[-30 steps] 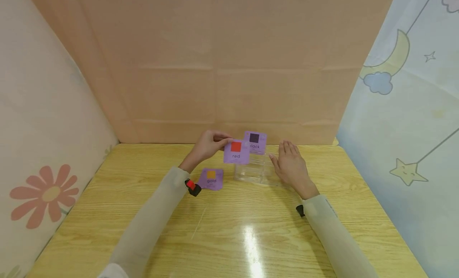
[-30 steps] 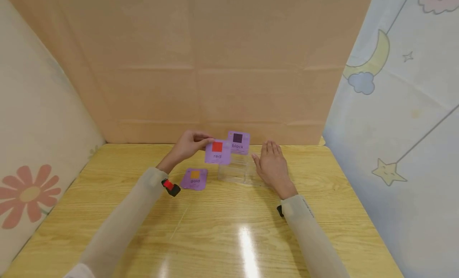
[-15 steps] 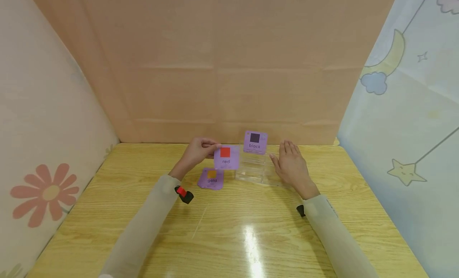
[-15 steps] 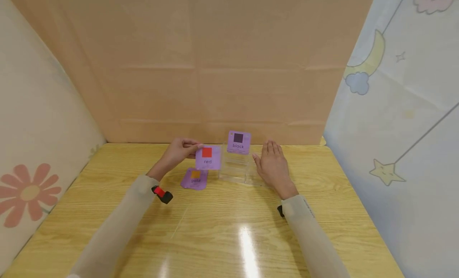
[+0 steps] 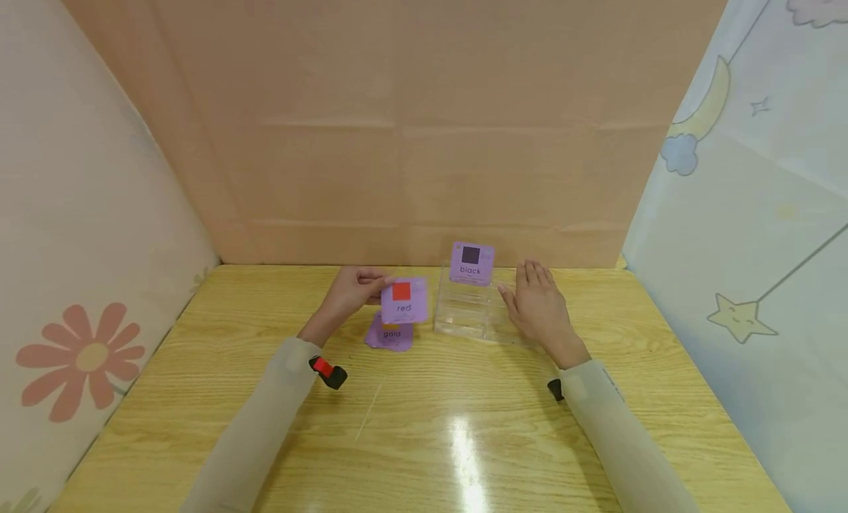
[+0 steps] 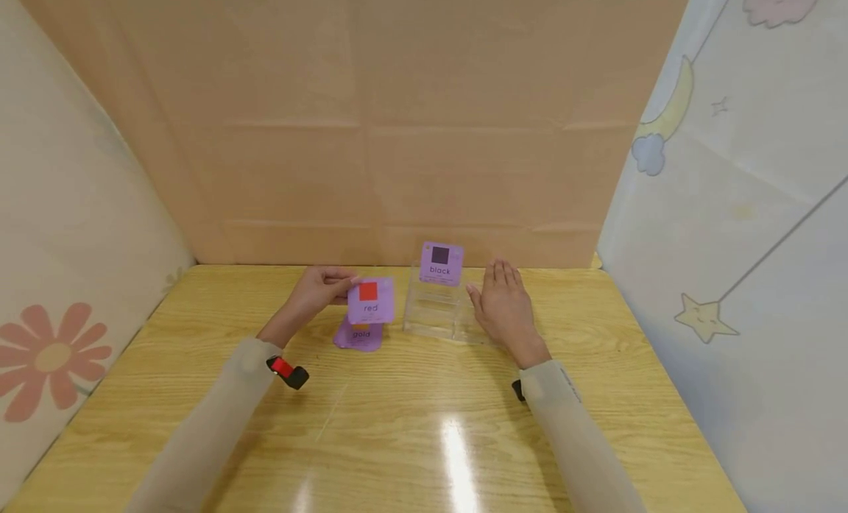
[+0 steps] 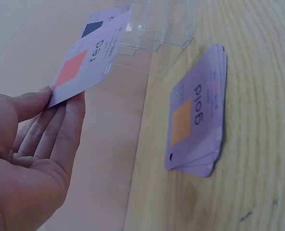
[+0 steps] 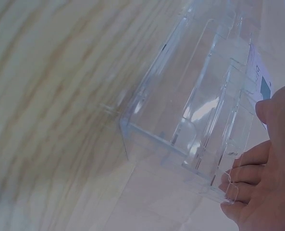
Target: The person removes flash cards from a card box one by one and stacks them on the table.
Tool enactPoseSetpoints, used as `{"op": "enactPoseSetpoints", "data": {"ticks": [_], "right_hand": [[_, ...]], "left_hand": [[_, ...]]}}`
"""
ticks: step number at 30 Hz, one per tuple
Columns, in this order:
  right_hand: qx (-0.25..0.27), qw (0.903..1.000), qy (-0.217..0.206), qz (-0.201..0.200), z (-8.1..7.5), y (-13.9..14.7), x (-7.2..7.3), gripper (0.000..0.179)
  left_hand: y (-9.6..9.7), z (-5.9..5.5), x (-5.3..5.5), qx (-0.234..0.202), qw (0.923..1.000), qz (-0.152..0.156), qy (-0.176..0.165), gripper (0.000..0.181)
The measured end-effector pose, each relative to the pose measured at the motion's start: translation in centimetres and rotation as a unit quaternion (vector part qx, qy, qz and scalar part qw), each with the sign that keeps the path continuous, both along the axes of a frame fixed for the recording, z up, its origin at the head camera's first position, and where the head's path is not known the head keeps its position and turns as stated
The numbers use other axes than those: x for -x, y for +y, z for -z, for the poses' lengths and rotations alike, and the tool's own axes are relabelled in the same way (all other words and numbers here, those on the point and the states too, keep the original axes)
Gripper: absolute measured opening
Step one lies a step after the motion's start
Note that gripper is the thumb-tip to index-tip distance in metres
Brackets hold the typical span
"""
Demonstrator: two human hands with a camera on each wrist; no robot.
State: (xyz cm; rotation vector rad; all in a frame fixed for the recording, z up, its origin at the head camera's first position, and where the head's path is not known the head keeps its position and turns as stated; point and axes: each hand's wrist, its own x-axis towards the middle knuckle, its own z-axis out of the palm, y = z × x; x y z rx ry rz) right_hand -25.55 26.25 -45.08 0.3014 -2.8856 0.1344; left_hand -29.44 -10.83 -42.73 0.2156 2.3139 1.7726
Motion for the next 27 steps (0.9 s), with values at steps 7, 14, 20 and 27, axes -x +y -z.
{"op": "enactPoseSetpoints", "data": {"ticks": [7, 14, 20, 27], "right_hand": [[-0.002, 1.0, 0.004, 0.001, 0.3, 0.1, 0.0, 0.074], [-0.005, 1.0, 0.007, -0.002, 0.3, 0.1, 0.0, 0.074], [-0.008, 0.9999, 0.008, -0.003, 0.2, 0.0, 0.0, 0.074], [-0.01, 0.9998, 0.017, -0.005, 0.2, 0.0, 0.0, 0.074]], "left_hand": [[-0.6, 1.1, -0.1, -0.008, 0.9998, -0.011, -0.017, 0.033], [-0.9, 2.5, 0.0, 0.018, 0.9988, -0.025, -0.037, 0.032], [-1.4, 3.8, 0.2, 0.03, 0.9981, -0.024, -0.048, 0.032], [-1.8, 4.6, 0.5, 0.049, 0.9974, -0.021, -0.049, 0.03]]}}
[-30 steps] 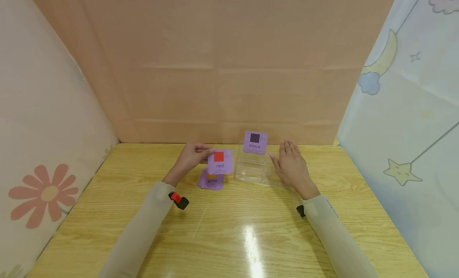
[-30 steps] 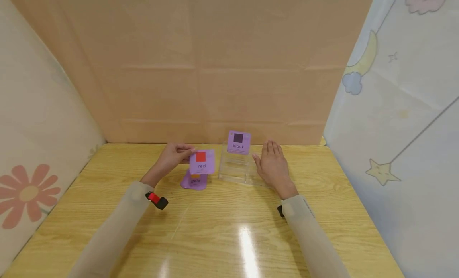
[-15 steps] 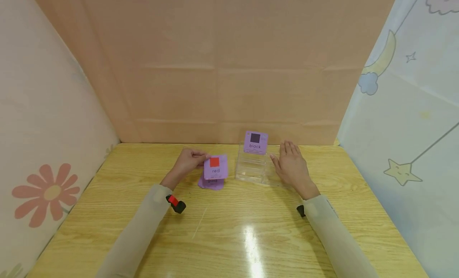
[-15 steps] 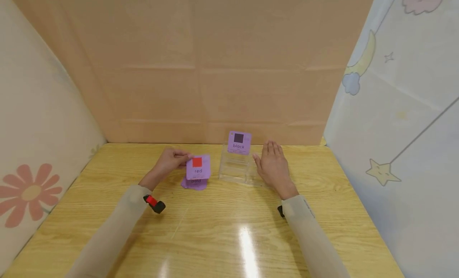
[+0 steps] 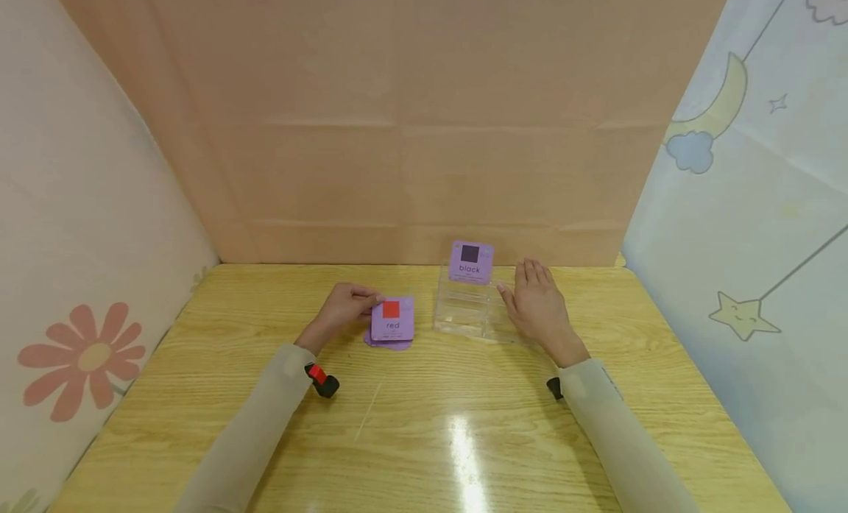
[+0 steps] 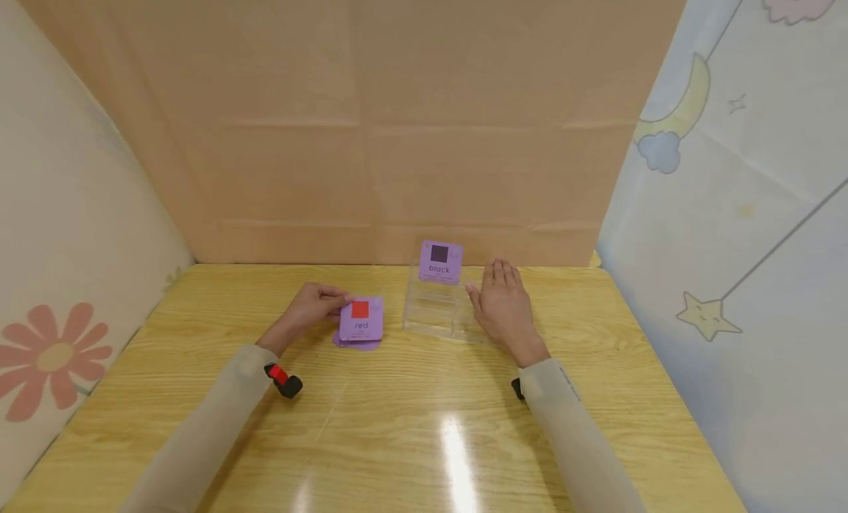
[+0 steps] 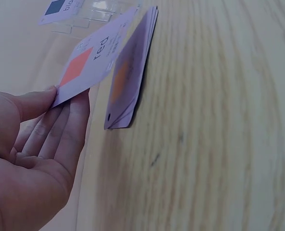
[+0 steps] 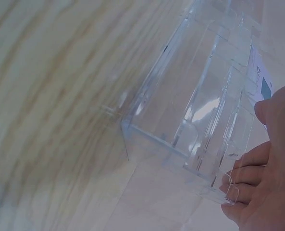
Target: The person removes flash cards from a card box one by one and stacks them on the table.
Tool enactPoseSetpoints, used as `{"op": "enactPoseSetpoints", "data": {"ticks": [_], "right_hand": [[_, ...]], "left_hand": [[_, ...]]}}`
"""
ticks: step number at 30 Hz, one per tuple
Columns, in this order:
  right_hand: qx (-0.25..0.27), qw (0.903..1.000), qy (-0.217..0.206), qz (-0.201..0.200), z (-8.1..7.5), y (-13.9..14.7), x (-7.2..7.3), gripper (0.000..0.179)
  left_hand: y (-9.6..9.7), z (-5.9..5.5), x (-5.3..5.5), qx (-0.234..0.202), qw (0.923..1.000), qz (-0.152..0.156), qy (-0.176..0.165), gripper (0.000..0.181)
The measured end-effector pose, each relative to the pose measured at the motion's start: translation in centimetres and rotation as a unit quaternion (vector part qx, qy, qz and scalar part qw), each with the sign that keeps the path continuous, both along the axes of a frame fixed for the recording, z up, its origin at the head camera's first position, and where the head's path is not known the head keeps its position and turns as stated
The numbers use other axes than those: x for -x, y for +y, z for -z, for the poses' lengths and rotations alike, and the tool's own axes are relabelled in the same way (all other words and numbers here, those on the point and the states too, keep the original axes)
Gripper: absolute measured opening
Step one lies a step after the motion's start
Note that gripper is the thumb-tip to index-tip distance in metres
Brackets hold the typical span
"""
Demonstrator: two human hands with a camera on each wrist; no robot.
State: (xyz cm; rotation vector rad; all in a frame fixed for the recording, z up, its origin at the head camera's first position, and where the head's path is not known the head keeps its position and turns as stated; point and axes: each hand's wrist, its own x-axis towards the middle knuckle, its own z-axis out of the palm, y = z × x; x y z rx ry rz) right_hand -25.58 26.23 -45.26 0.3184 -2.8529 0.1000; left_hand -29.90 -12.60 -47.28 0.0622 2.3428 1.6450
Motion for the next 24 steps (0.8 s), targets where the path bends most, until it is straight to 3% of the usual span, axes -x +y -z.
{"op": "enactPoseSetpoints", "data": {"ticks": [9, 24], "right_hand": [[0.009, 1.0, 0.002, -0.002, 0.1, 0.1, 0.1, 0.074], [0.005, 1.0, -0.001, -0.001, 0.3, 0.1, 0.2, 0.074]], "left_hand": [[0.1, 0.5, -0.1, 0.015, 0.9998, -0.003, -0.01, 0.029], [0.1, 1.2, -0.2, 0.025, 0.9995, 0.008, 0.018, 0.024]]}}
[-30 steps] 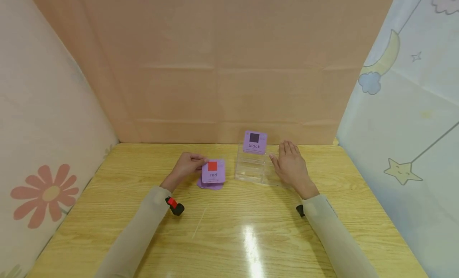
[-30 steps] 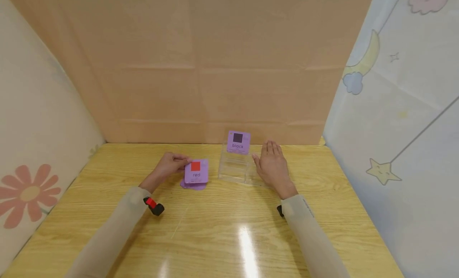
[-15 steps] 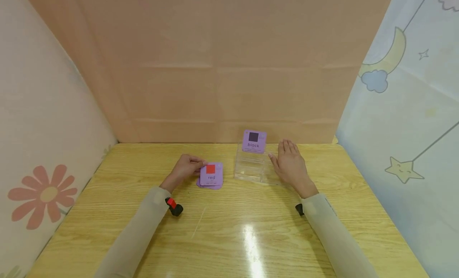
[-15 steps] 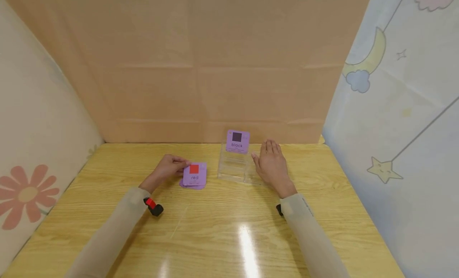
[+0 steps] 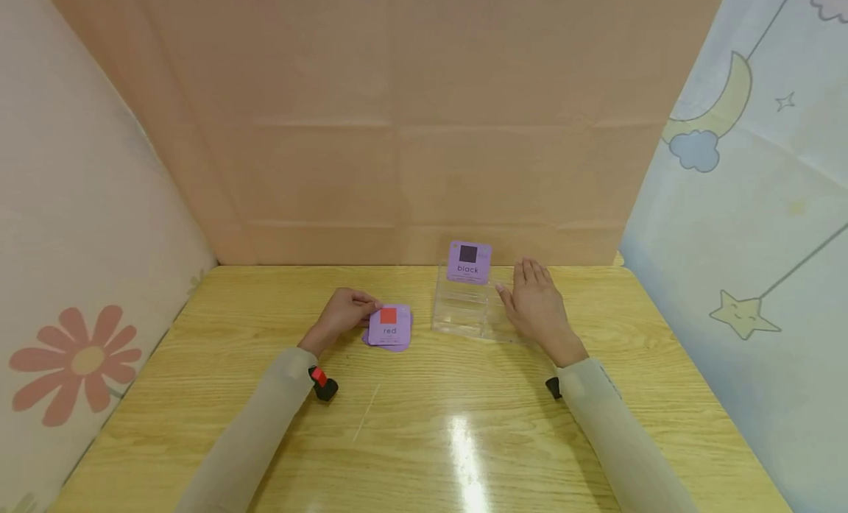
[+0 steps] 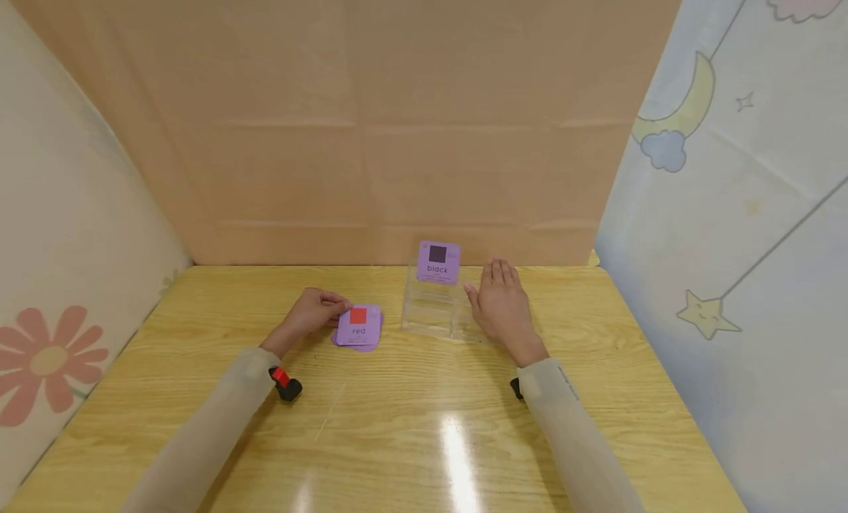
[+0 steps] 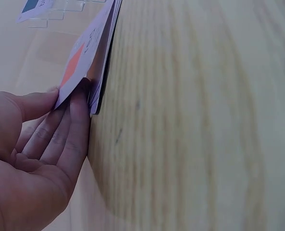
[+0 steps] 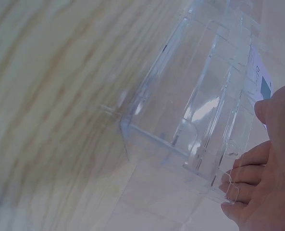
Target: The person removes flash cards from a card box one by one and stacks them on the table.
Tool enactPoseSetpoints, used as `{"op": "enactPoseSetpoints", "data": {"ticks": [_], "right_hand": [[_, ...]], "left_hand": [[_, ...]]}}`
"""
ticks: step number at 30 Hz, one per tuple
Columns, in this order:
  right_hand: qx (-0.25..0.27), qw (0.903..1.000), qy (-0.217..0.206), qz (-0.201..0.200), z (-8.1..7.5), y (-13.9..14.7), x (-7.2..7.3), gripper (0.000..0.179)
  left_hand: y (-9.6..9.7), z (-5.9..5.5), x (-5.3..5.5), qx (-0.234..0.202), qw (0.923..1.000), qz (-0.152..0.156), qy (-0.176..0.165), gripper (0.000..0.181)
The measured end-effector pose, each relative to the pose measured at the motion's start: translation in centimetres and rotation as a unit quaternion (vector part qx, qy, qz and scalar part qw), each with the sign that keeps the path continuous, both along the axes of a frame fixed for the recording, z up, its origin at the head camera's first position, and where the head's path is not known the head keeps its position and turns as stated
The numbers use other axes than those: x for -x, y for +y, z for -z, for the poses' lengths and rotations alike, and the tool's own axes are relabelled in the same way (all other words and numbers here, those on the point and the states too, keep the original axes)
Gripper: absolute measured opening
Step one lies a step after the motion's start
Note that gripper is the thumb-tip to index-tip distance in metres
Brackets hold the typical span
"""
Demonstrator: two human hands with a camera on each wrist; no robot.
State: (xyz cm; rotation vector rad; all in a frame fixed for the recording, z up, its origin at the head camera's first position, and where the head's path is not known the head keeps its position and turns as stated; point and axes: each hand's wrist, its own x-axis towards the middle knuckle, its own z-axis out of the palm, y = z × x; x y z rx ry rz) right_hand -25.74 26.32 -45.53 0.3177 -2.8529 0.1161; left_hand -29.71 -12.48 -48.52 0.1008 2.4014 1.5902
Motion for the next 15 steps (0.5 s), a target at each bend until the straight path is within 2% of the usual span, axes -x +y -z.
{"op": "enactPoseSetpoints", "data": {"ticks": [7, 15], "right_hand": [[-0.004, 0.9999, 0.009, -0.002, -0.16, -0.04, -0.06, 0.073], [-0.002, 1.0, 0.004, -0.001, -0.25, -0.09, -0.08, 0.073]], "left_hand": [[-0.01, 0.01, 0.24, 0.024, 0.9996, 0.013, -0.004, 0.024], [-0.01, 0.0, 0.27, 0.076, 0.9966, 0.016, 0.028, 0.02]]}}
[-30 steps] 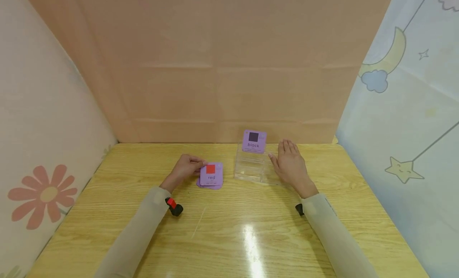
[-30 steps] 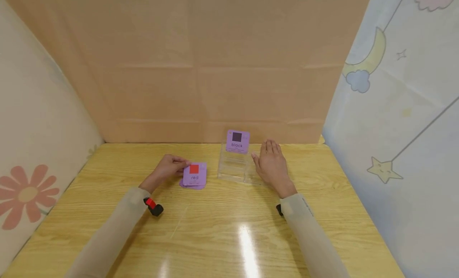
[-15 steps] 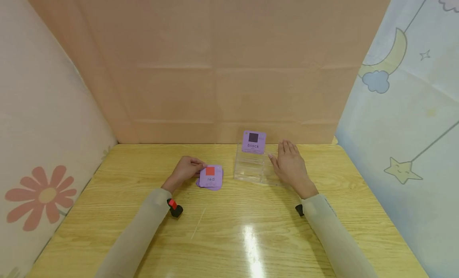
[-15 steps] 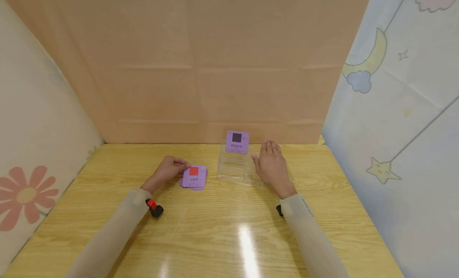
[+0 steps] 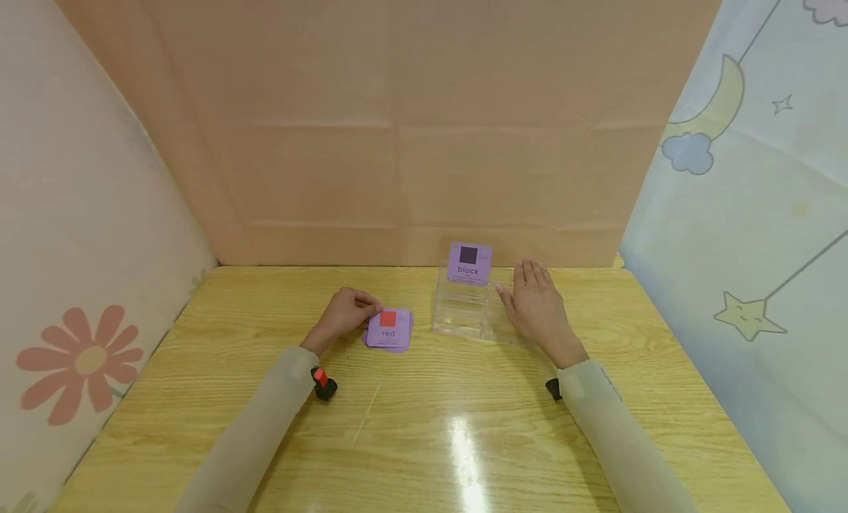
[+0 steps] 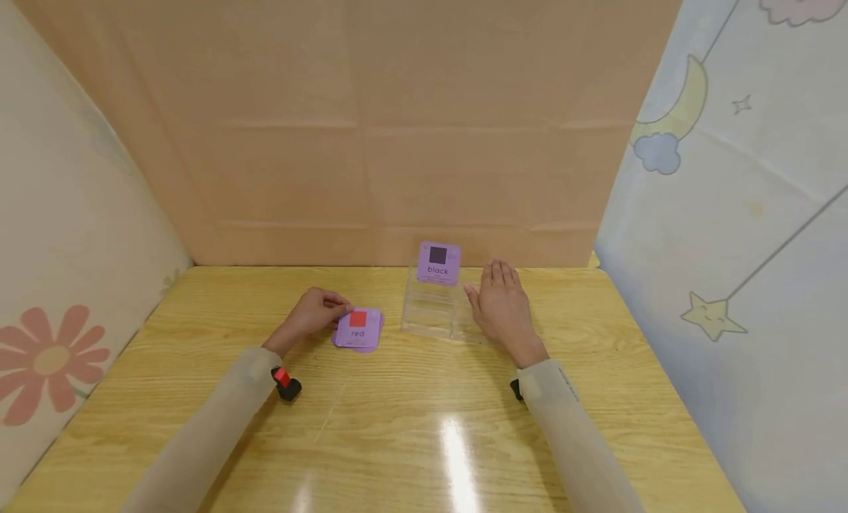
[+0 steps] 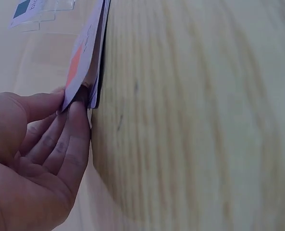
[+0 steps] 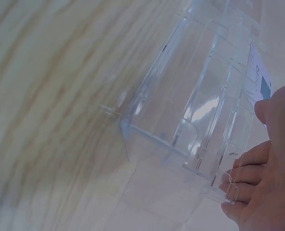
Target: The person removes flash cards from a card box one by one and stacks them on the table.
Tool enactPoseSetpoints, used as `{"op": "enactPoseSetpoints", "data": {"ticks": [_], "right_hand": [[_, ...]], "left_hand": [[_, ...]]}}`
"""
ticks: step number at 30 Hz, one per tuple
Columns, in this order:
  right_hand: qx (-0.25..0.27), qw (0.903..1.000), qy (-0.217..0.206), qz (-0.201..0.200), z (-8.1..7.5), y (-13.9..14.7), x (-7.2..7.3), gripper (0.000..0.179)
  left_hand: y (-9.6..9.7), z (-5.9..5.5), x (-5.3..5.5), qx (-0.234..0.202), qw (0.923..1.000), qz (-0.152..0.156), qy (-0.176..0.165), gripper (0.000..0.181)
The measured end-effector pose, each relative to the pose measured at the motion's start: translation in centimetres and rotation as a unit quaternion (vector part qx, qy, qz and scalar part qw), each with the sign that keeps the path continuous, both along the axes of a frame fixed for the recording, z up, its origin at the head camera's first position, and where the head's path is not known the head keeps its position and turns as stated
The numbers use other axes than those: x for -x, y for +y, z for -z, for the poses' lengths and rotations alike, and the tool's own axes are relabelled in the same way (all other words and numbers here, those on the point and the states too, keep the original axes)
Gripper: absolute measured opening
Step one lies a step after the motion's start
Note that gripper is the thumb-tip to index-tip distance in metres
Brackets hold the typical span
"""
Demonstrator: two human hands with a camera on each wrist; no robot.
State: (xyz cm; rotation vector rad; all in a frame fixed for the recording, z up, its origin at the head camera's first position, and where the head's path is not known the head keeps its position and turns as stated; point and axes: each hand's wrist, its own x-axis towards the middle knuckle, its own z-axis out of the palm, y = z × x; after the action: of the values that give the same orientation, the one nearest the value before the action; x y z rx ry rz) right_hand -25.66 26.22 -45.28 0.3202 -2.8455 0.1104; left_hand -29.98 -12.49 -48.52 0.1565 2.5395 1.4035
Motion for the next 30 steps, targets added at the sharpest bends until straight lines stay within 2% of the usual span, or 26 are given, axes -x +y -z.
{"op": "enactPoseSetpoints", "data": {"ticks": [14, 30], "right_hand": [[-0.001, 1.0, -0.008, 0.001, -0.04, 0.04, -0.04, 0.074], [0.0, 1.0, 0.001, -0.002, 0.01, -0.03, -0.17, 0.073]], "left_hand": [[0.38, -0.26, -0.09, 0.06, 0.9969, 0.012, 0.051, 0.022], [0.42, 0.0, -0.1, 0.077, 0.9943, 0.025, 0.07, 0.019]]}}
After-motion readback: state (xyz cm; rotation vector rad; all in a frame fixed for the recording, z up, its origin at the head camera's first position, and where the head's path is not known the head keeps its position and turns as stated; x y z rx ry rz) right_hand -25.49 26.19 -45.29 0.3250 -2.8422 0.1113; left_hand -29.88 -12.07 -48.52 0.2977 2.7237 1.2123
